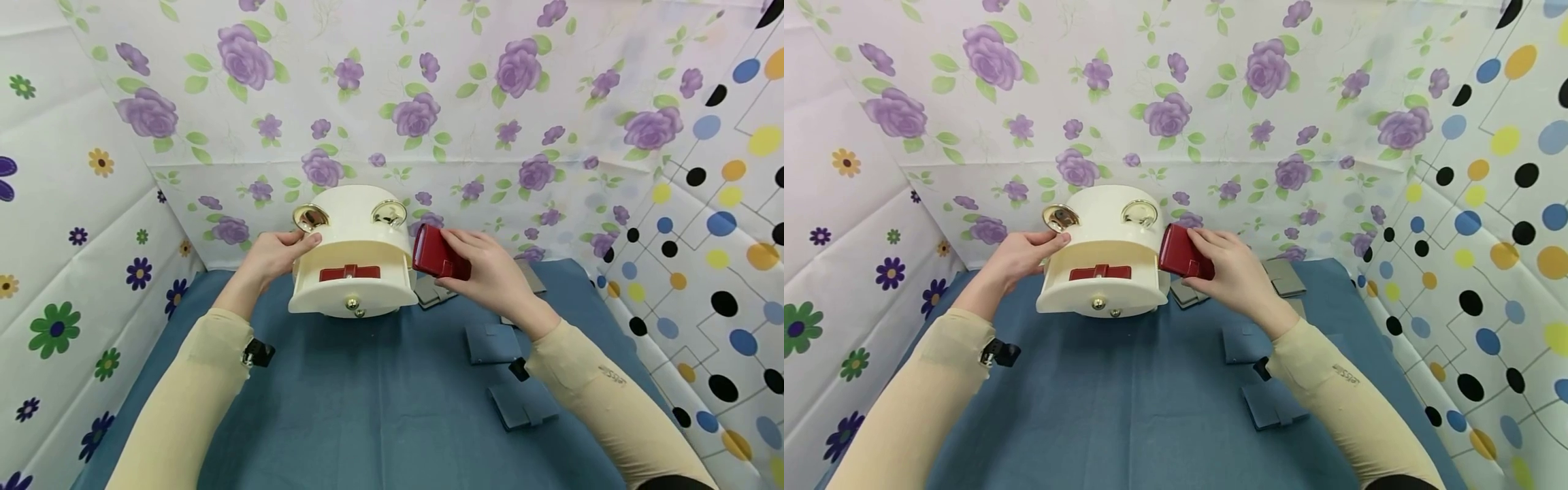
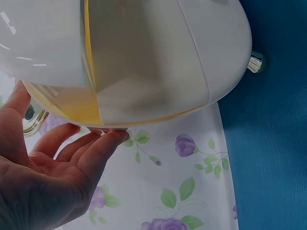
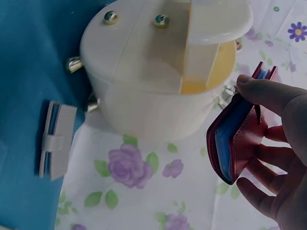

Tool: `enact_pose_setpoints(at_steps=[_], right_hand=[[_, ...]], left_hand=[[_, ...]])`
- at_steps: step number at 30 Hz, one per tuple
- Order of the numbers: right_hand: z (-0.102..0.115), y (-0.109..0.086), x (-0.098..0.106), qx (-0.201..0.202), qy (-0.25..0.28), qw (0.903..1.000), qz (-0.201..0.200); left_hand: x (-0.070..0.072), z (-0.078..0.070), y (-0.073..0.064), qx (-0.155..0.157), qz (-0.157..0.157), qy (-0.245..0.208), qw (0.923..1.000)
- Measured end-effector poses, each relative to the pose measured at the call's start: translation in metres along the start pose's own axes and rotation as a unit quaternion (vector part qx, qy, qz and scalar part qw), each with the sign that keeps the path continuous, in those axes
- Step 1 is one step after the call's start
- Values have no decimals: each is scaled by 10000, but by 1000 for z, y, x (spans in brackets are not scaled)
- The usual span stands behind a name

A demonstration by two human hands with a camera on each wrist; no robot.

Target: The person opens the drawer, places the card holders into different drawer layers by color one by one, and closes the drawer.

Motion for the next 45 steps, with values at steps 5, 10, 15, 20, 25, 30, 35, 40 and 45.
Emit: enact_pose_setpoints(at_steps=[5, 10, 15, 20, 25, 30, 35, 40, 45], right_hand=[[11, 7, -3, 24, 140, 9999, 13], [22, 16, -5, 148, 246, 9996, 19], [32, 24, -7, 212, 343, 9992, 85], [41, 31, -8, 301, 369, 9988, 143], [48, 37, -9, 393, 381, 9983, 194], [52, 42, -12, 380, 360, 9981, 325], [57, 47, -15, 380, 356, 9978, 410], [62, 52, -18, 396, 358, 9973, 507], [68, 60, -23, 462, 407, 9954, 738]], left_hand=[[-1, 1, 0, -3, 8, 18, 10000], [0, 1, 0, -26, -22, 0, 10000], [0, 0, 1, -65, -2, -3, 10000], [0, 0, 1, -84, 2, 21, 10000], [0, 0, 1, -81, -5, 3, 10000], [0, 0, 1, -62, -10, -9, 10000], [1, 0, 1, -74, -20, 36, 10000], [0, 1, 2, -62, -12, 16, 10000], [0, 0, 1, -74, -5, -15, 10000]])
Point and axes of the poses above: each hand's wrist, its own y-axis towards the middle knuckle, its own x-axis out of the back of the hand, z = x × y, the point moved 9 cm from there along y, towards the middle knuckle, and after that the axes turned 1 degree about -z, right-handed, at the moved point
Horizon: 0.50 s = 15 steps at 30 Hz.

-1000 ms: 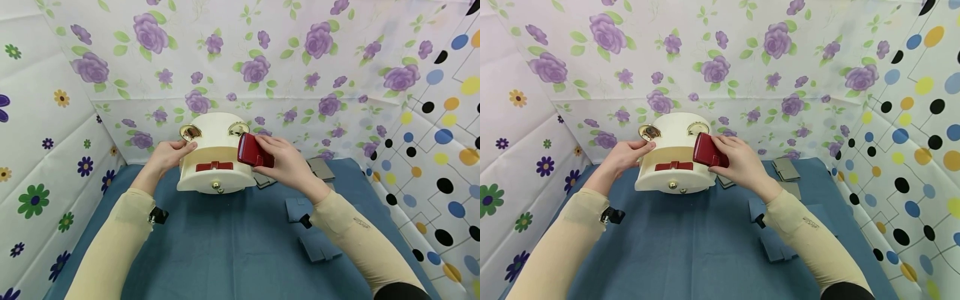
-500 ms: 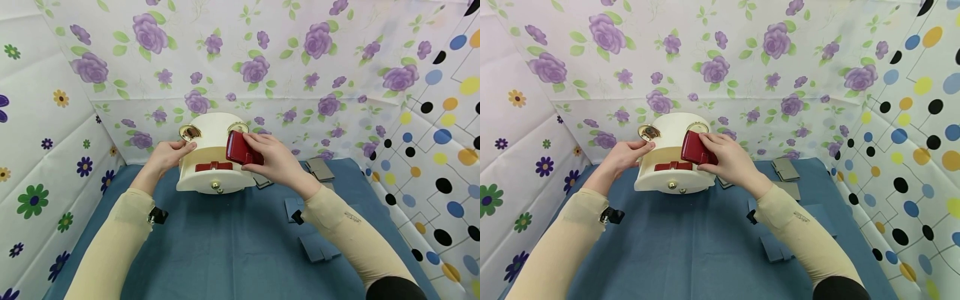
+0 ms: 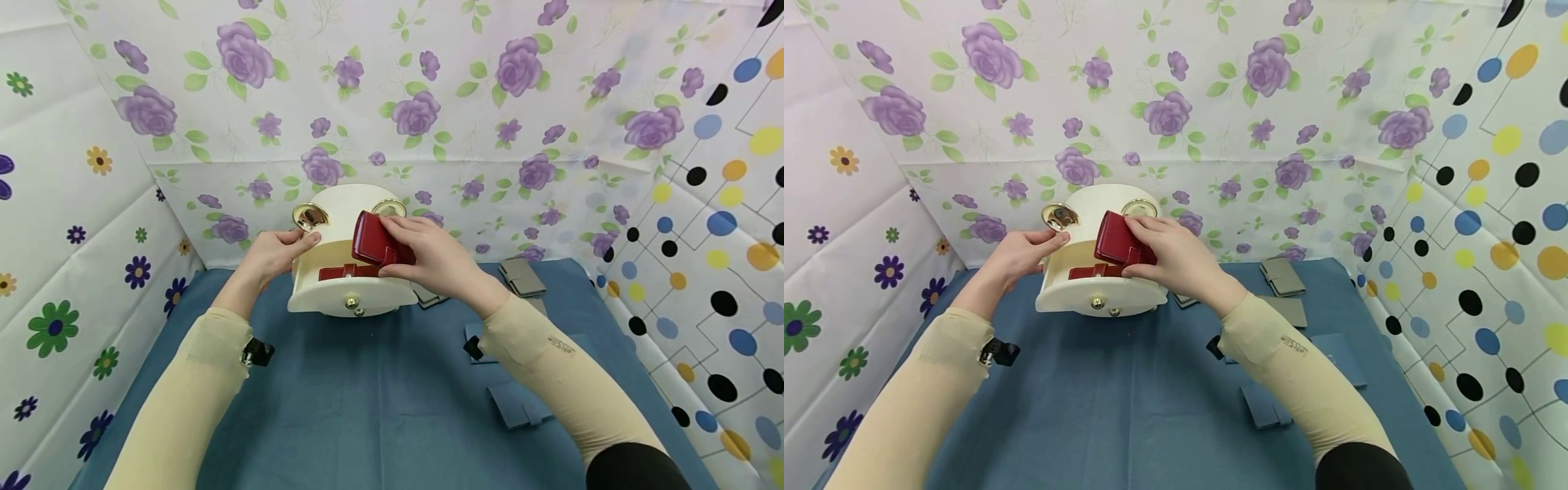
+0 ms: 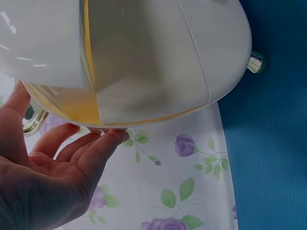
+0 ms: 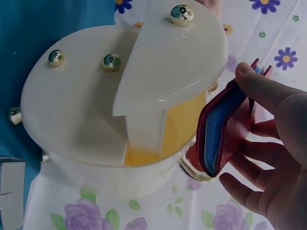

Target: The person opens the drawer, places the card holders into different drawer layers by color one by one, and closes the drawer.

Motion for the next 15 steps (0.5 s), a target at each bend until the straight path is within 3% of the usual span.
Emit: enact_pose_setpoints(at_steps=[15], right_hand=[[21, 33, -18, 351, -246, 9942, 990]], left_hand=[[1, 0, 0, -9, -16, 225, 9997]])
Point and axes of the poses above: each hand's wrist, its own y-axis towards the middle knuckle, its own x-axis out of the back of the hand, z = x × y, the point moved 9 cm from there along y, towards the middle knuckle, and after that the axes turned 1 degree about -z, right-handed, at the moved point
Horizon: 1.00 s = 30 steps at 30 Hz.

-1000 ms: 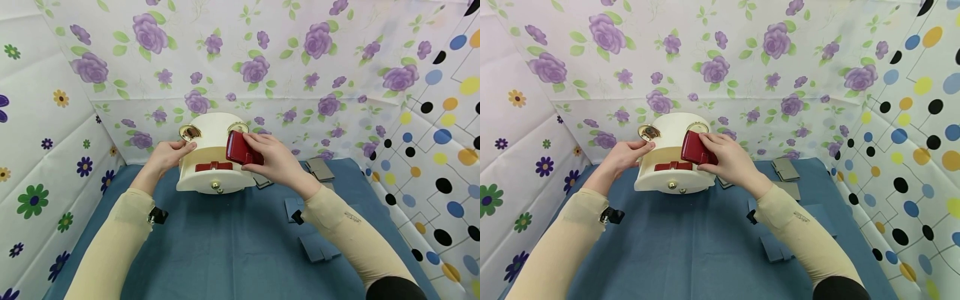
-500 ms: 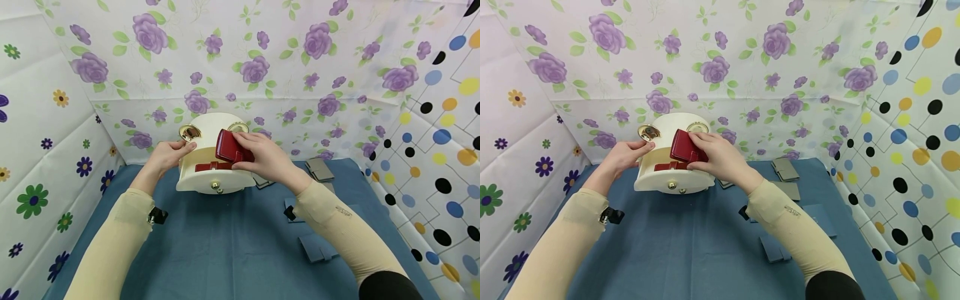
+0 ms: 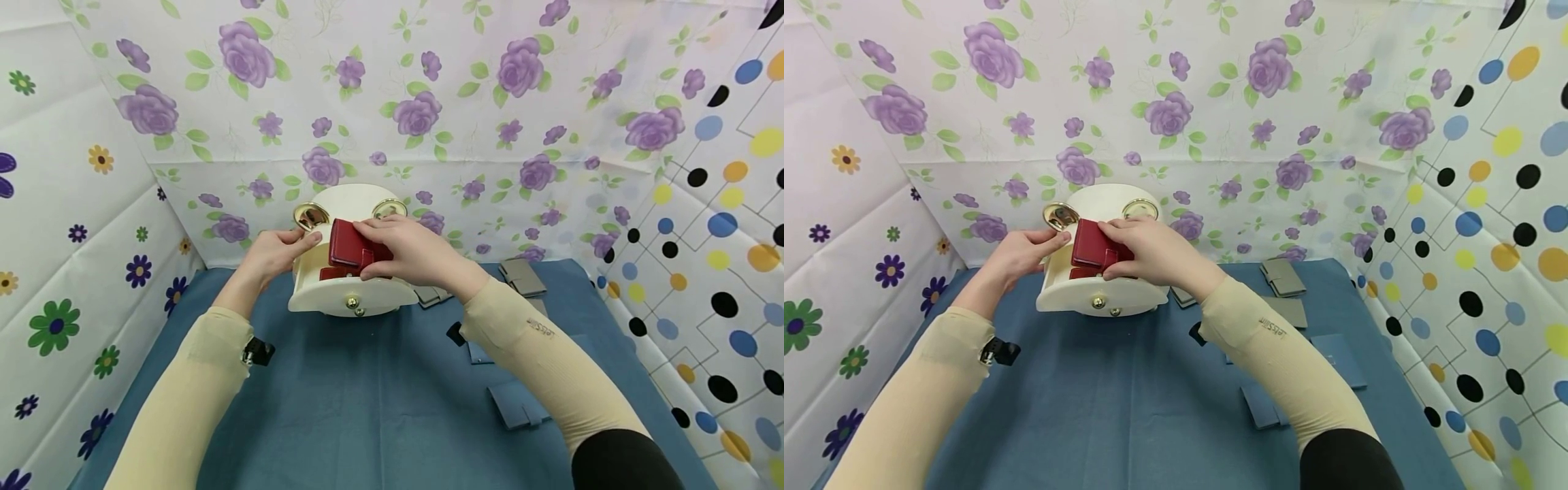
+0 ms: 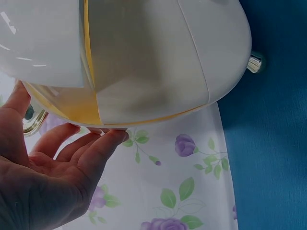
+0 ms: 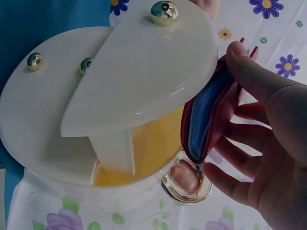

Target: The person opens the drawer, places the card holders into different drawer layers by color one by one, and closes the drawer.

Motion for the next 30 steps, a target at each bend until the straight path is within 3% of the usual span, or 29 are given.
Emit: enact_pose_setpoints(at_steps=[10, 30], right_hand=[[4, 13, -9, 94, 154, 9988, 454], [23, 29, -14, -43, -311, 9922, 1208]], left_hand=[[0, 0, 0, 40, 34, -67, 10000], [-1, 1, 0, 100, 91, -141, 9998]])
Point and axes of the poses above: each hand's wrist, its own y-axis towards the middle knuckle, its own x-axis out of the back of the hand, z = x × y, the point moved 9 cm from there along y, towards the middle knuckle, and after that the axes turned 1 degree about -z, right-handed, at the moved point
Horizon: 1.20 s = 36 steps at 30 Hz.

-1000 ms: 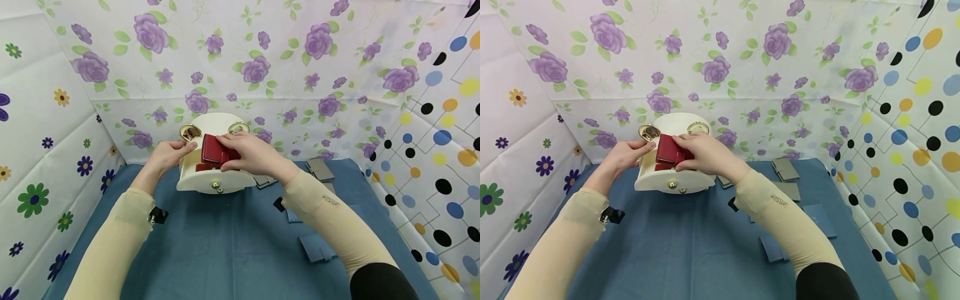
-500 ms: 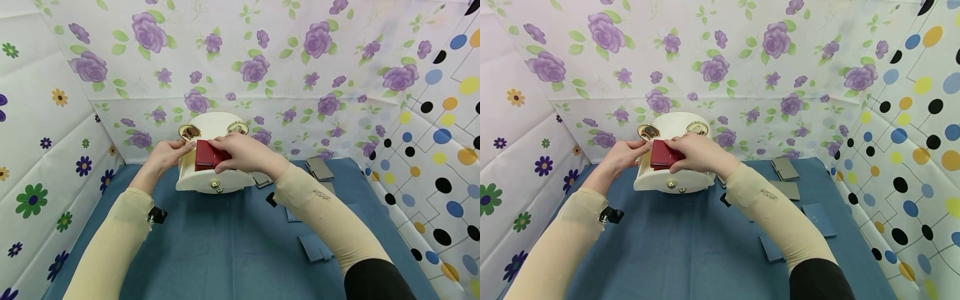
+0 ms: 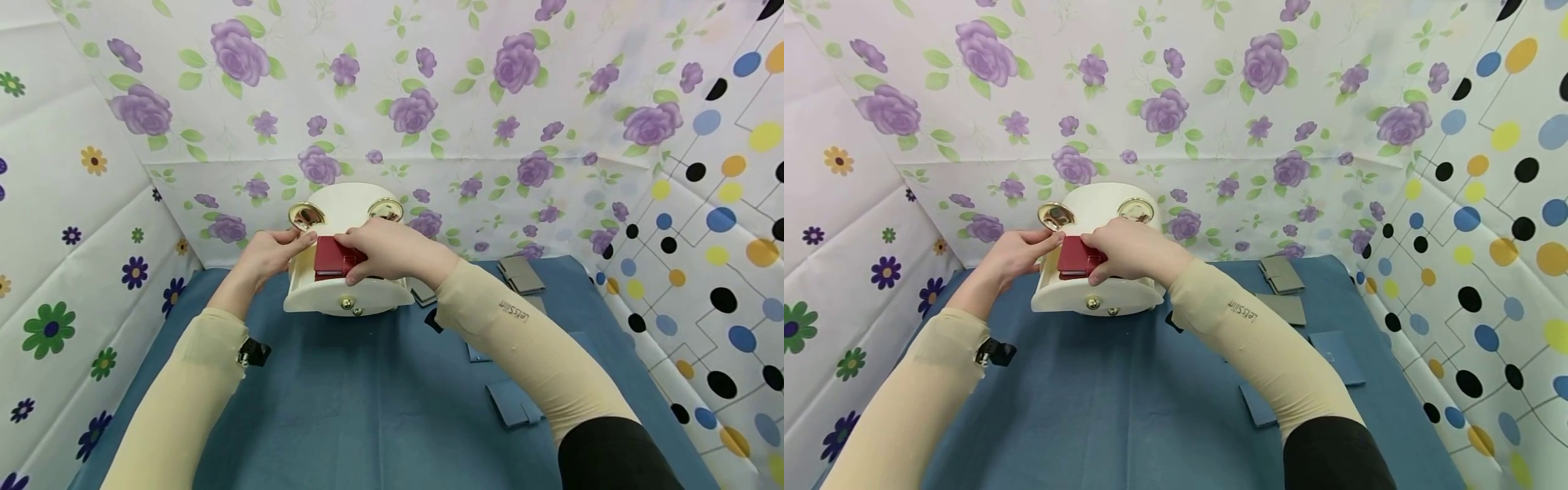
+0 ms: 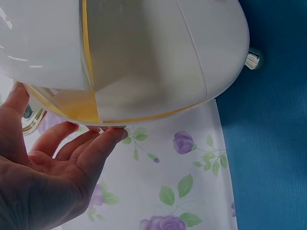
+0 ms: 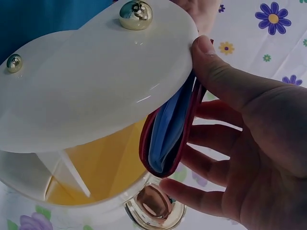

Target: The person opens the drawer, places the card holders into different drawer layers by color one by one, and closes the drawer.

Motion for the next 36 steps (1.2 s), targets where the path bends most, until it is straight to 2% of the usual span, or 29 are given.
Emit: enact_pose_setpoints(at_steps=[18, 31, 36], right_hand=[[-5, 1, -1, -74, 153, 9998, -91], [-7, 1, 0, -115, 18, 9998, -137], [-10, 2, -2, -293, 55, 9995, -51]], left_hand=[[1, 0, 0, -26, -65, 86, 9999], [1, 0, 1, -76, -90, 128, 9998], [1, 0, 0, -36, -108, 103, 9999]])
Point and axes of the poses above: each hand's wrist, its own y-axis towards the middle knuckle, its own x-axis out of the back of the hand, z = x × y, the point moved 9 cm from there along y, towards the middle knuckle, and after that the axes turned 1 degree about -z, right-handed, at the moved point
